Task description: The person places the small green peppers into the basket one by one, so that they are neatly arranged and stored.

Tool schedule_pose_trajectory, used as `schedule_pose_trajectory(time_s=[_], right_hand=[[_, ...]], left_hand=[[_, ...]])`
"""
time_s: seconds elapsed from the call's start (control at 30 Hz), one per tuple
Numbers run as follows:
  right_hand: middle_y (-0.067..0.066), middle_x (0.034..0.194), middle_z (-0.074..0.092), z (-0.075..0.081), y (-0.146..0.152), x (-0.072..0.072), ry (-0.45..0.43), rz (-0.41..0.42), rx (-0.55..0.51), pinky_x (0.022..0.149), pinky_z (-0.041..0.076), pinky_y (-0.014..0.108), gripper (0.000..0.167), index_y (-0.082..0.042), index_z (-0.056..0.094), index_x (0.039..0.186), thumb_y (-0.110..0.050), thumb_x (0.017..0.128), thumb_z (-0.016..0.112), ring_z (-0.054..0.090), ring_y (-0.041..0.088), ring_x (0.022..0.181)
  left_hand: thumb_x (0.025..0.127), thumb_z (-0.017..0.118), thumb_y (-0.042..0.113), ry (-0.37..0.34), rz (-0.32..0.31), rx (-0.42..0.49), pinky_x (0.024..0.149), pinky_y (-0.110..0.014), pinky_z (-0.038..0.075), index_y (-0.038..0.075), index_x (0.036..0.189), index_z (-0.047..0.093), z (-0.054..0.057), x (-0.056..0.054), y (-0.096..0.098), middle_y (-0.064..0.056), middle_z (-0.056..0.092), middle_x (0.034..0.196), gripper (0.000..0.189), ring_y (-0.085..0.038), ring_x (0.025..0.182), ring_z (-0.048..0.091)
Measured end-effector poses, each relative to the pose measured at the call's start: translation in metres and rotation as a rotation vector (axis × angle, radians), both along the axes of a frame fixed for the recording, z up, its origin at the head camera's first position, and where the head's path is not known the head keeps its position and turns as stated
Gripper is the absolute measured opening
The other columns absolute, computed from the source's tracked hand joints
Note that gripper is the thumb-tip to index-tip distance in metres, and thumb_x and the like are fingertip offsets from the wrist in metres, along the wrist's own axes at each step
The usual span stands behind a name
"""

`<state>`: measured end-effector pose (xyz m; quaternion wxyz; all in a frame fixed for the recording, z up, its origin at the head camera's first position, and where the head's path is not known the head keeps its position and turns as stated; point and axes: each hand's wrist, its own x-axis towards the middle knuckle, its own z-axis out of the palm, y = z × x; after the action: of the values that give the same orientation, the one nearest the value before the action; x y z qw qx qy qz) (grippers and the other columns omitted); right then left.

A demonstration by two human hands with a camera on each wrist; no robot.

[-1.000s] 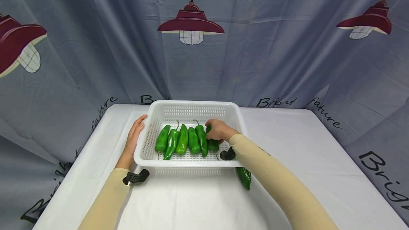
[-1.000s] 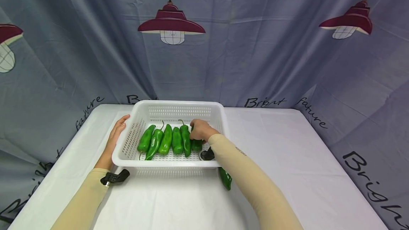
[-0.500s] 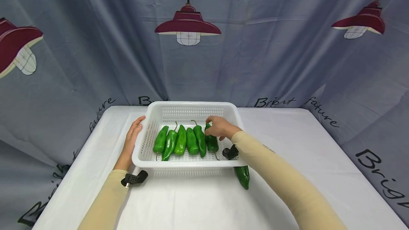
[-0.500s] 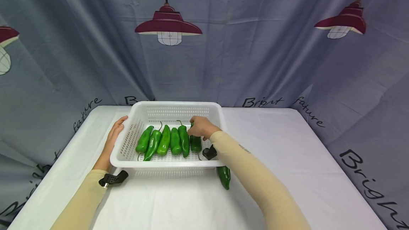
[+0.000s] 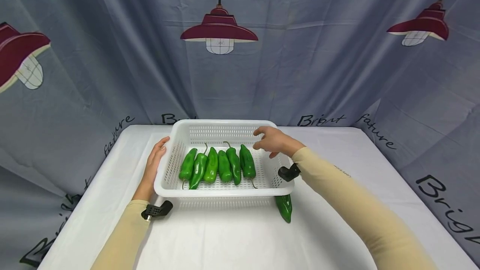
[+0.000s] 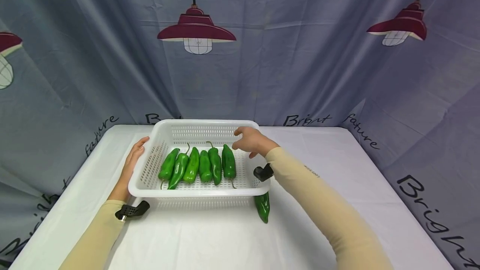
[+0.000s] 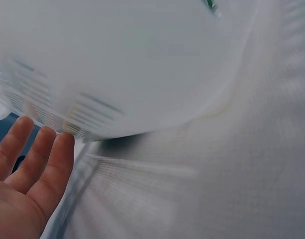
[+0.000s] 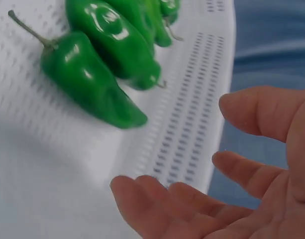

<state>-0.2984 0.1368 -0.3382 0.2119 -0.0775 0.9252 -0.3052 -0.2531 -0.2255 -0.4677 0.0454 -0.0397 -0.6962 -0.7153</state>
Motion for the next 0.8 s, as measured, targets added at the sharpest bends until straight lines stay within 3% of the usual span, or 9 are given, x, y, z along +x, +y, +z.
schedule_pose_trajectory(time_s=[0.13,0.4,0.57,0.8], right_hand=[[0.024,0.152,0.047,0.010,0.023,0.002,-0.024,-0.036,-0.072,0.082,0.062,0.040,0.062,-0.010,0.039,0.155,-0.022,0.099,0.063,0.058,0.042,0.126],[0.025,0.150,0.049,0.022,0.061,0.011,0.009,-0.093,-0.127,0.087,0.061,0.044,0.059,-0.008,0.039,0.153,-0.020,0.100,0.062,0.063,0.033,0.112],[0.026,0.148,0.049,0.022,0.084,0.016,0.007,-0.118,-0.165,0.081,0.063,0.041,0.057,-0.008,0.040,0.152,-0.018,0.100,0.061,0.063,0.024,0.098],[0.029,0.149,0.047,0.014,0.106,0.028,0.022,-0.115,-0.218,0.082,0.063,0.043,0.061,-0.004,0.036,0.154,-0.020,0.101,0.061,0.066,0.025,0.102]], left_hand=[[0.112,0.028,0.036,-0.003,-0.003,-0.001,0.097,-0.010,0.046,0.017,0.160,0.025,0.000,0.000,0.001,-0.003,0.030,0.161,0.052,0.000,0.127,0.046],[0.112,0.029,0.037,0.008,-0.008,0.023,0.098,-0.010,0.045,0.015,0.160,0.024,0.000,0.000,0.000,-0.002,0.030,0.159,0.053,-0.001,0.128,0.045],[0.112,0.029,0.035,0.007,-0.013,0.029,0.099,-0.010,0.044,0.014,0.161,0.022,0.001,0.001,0.000,-0.004,0.028,0.161,0.054,0.000,0.128,0.044],[0.112,0.028,0.036,0.007,-0.014,0.035,0.099,-0.010,0.044,0.013,0.161,0.021,0.001,0.002,0.001,-0.002,0.028,0.161,0.055,-0.001,0.129,0.044]])
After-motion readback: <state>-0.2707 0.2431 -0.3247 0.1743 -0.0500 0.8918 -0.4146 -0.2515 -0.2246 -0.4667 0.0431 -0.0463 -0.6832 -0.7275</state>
